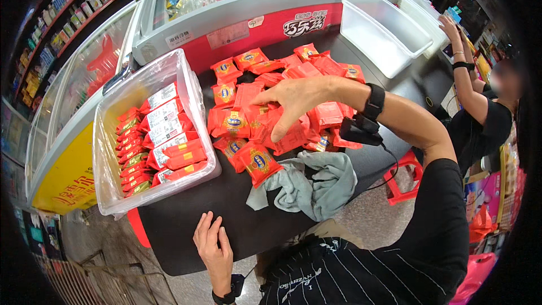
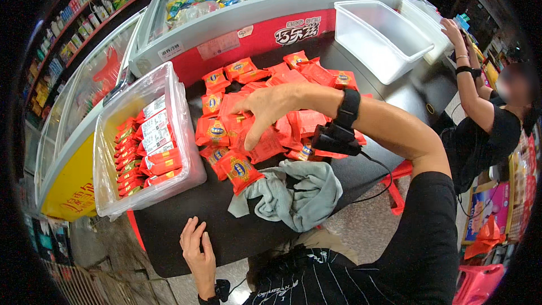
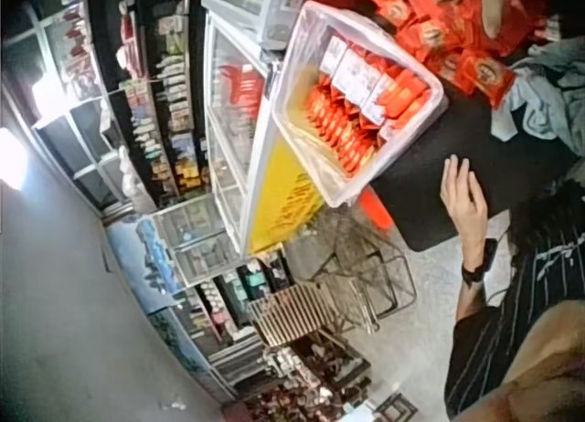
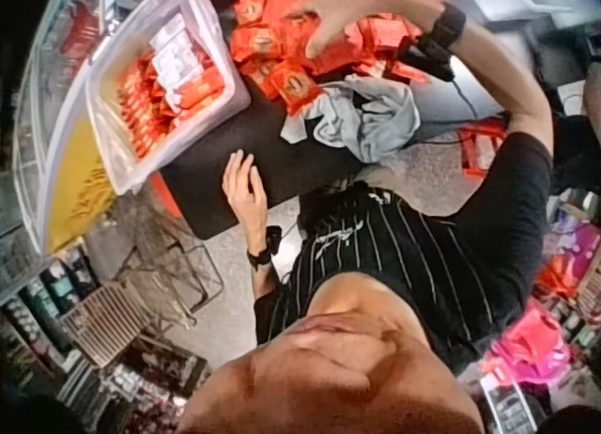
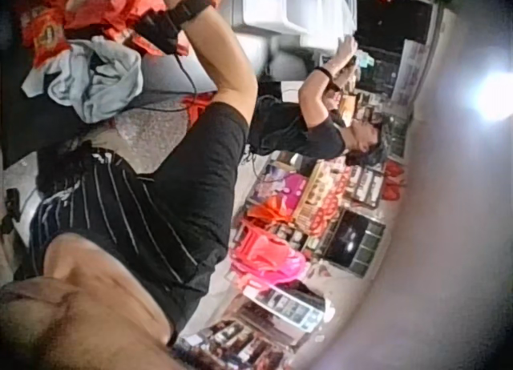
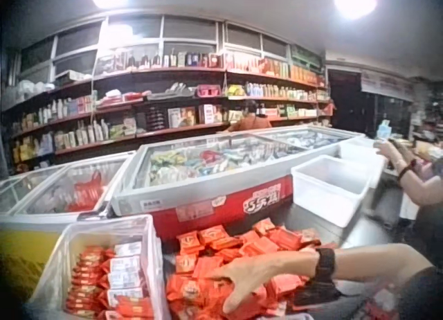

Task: Wiping down small red packages with a cloth and organizing them in a bin.

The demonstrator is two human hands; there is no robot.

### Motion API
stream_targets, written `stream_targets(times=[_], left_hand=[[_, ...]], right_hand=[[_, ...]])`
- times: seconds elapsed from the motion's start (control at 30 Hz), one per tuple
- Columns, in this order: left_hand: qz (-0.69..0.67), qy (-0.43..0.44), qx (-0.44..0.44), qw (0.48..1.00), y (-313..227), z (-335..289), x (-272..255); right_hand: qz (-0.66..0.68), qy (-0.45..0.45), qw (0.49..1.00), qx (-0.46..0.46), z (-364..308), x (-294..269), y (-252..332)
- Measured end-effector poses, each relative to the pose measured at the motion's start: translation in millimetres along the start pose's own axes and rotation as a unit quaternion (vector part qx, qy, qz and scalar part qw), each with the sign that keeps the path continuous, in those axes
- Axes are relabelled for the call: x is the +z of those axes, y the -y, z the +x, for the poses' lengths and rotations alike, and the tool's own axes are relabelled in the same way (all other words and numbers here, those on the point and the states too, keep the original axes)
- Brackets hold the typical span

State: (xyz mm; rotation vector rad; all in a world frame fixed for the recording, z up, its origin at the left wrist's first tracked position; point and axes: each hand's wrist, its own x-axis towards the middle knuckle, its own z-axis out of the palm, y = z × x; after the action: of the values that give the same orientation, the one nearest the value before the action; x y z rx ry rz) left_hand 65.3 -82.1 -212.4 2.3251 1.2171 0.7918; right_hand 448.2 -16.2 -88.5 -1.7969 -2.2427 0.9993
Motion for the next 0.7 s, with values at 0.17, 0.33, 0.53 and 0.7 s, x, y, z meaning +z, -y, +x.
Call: stream_targets(times=[0.17,0.33,0.53,0.7], left_hand=[[0.004,-0.006,0.013,1.0,4,-3,2],[0.012,0.005,-0.013,1.0,-3,-1,-3],[0.005,0.011,-0.008,1.0,2,0,-2],[-0.019,0.008,-0.006,1.0,6,0,-2]], right_hand=[[-0.017,-0.02,1.0,0.012,7,2,-9],[-0.027,-0.091,0.995,-0.027,28,-32,-22],[-0.146,-0.152,0.976,0.061,106,-78,-100],[-0.171,-0.094,0.969,0.152,150,-72,-123]])
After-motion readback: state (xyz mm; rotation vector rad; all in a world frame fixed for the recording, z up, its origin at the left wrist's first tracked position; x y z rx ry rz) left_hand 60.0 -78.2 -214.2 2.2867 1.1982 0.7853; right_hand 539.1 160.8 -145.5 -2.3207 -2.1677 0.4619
